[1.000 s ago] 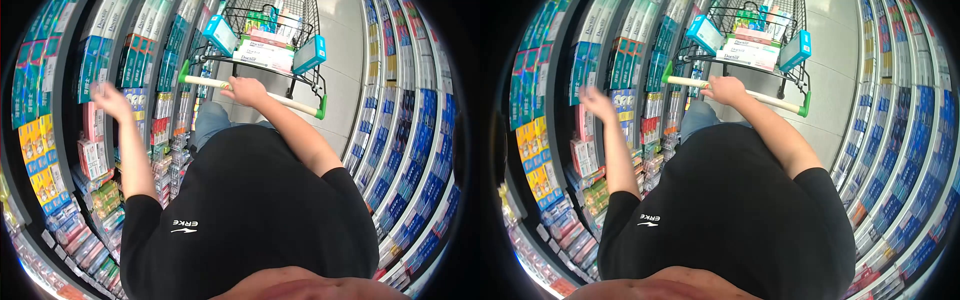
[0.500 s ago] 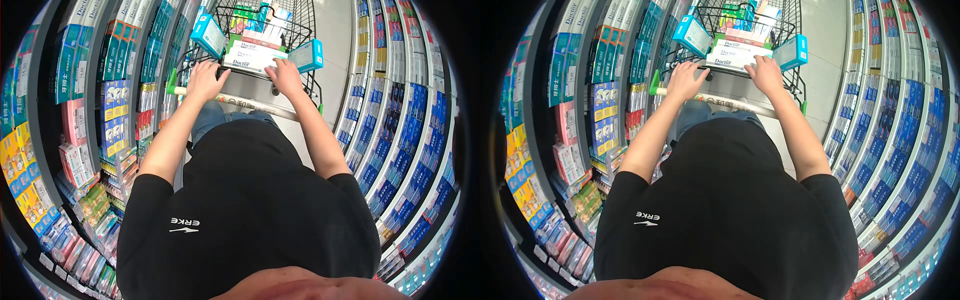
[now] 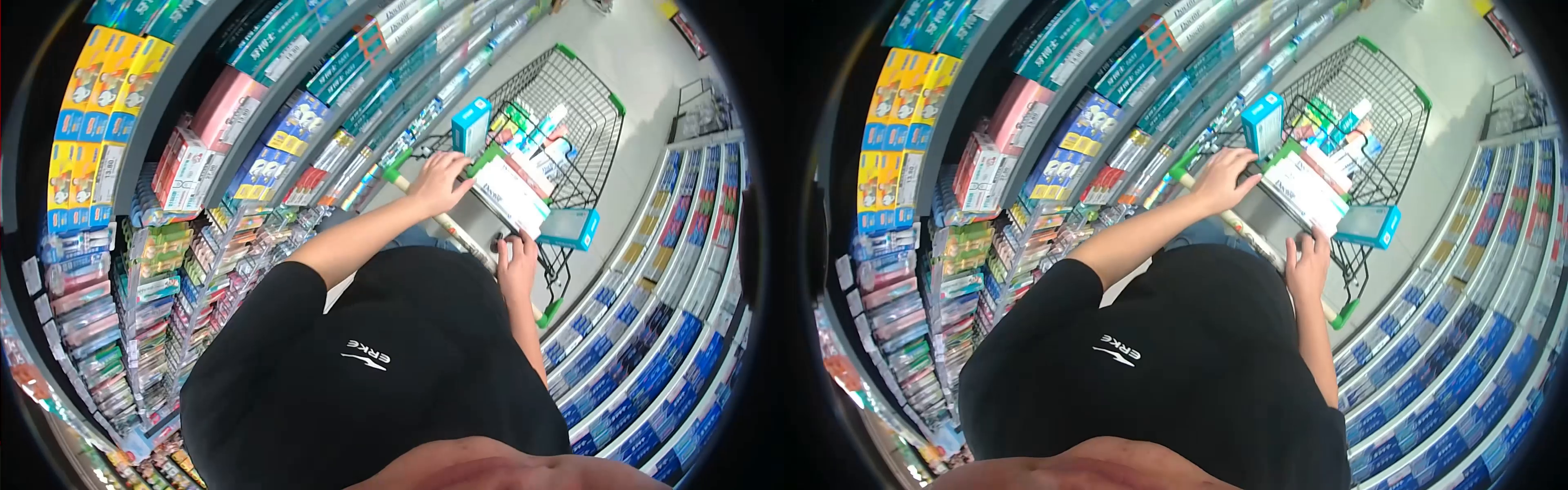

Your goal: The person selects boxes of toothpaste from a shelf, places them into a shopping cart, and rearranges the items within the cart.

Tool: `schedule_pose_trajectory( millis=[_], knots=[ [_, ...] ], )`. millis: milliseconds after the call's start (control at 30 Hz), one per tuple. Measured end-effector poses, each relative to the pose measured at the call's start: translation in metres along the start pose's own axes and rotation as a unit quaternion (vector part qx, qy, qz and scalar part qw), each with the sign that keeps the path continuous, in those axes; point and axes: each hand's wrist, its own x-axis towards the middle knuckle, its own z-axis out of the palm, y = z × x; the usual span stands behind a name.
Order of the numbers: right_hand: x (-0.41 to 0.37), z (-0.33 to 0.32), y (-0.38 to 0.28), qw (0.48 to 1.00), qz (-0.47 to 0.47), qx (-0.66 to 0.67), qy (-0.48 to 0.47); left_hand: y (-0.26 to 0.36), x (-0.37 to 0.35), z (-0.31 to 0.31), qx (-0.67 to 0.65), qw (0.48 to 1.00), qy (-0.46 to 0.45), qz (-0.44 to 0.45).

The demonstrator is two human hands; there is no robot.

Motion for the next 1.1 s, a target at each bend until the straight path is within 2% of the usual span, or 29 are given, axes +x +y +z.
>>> schedule_pose_trajectory(
  millis=[67,100,167,200,233,267,333,400,533,600,633,733,800,900,933,1000,1033,1067,1100],
  knots=[
    [-0.001,-0.003,-0.001,1.000,-0.005,0.001,0.010,-0.005,0.021,-0.059,-0.020,0.991,0.118,0.058],
    [-0.001,-0.002,0.000,1.000,-0.011,0.008,0.011,-0.017,0.040,-0.107,0.121,0.962,0.211,0.124],
    [-0.001,-0.002,0.001,0.999,-0.026,0.017,0.026,-0.018,0.061,-0.209,0.282,0.918,0.276,0.025],
    [-0.001,-0.001,0.002,0.999,-0.030,0.017,0.029,-0.034,0.069,-0.255,0.387,0.869,0.307,0.021],
    [-0.002,0.000,0.005,0.999,-0.035,0.028,0.030,-0.061,0.071,-0.282,0.520,0.769,0.371,-0.009],
    [-0.001,0.000,0.007,0.998,-0.039,0.039,0.032,-0.069,0.071,-0.313,0.538,0.767,0.343,-0.068],
    [0.000,-0.003,0.005,0.997,-0.051,0.036,0.050,-0.096,0.065,-0.335,0.577,0.748,0.312,-0.100],
    [0.002,-0.009,0.002,0.996,-0.055,0.045,0.056,-0.106,0.063,-0.334,0.567,0.767,0.285,-0.093],
    [0.013,-0.023,-0.013,0.994,-0.050,0.049,0.082,-0.095,0.050,-0.326,0.558,0.774,0.295,-0.042],
    [0.021,-0.036,-0.024,0.990,-0.066,0.069,0.101,-0.088,0.041,-0.310,0.486,0.818,0.305,-0.039],
    [0.024,-0.044,-0.032,0.988,-0.083,0.063,0.112,-0.075,0.035,-0.295,0.451,0.836,0.312,-0.006],
    [0.033,-0.061,-0.048,0.984,-0.114,0.022,0.134,-0.041,0.009,-0.223,0.322,0.922,0.210,0.051],
    [0.042,-0.083,-0.071,0.976,-0.150,-0.039,0.150,-0.011,-0.008,-0.171,0.221,0.961,0.109,0.125],
    [0.051,-0.097,-0.082,0.962,-0.194,-0.180,0.073,0.011,-0.025,-0.095,0.105,0.975,0.021,0.192],
    [0.052,-0.092,-0.070,0.963,-0.182,-0.185,0.071,0.014,-0.031,-0.075,0.075,0.976,0.005,0.205],
    [0.056,-0.073,-0.038,0.964,-0.192,-0.175,-0.059,0.019,-0.033,-0.051,0.071,0.974,-0.013,0.214],
    [0.056,-0.073,-0.030,0.963,-0.216,-0.160,0.002,0.025,-0.031,-0.044,0.085,0.972,0.003,0.219],
    [0.058,-0.071,-0.017,0.972,-0.205,-0.115,0.006,0.029,-0.030,-0.039,0.100,0.969,0.019,0.223],
    [0.060,-0.064,0.000,0.975,-0.186,-0.119,0.010,0.025,-0.030,-0.029,0.098,0.979,0.057,0.171]
  ],
)
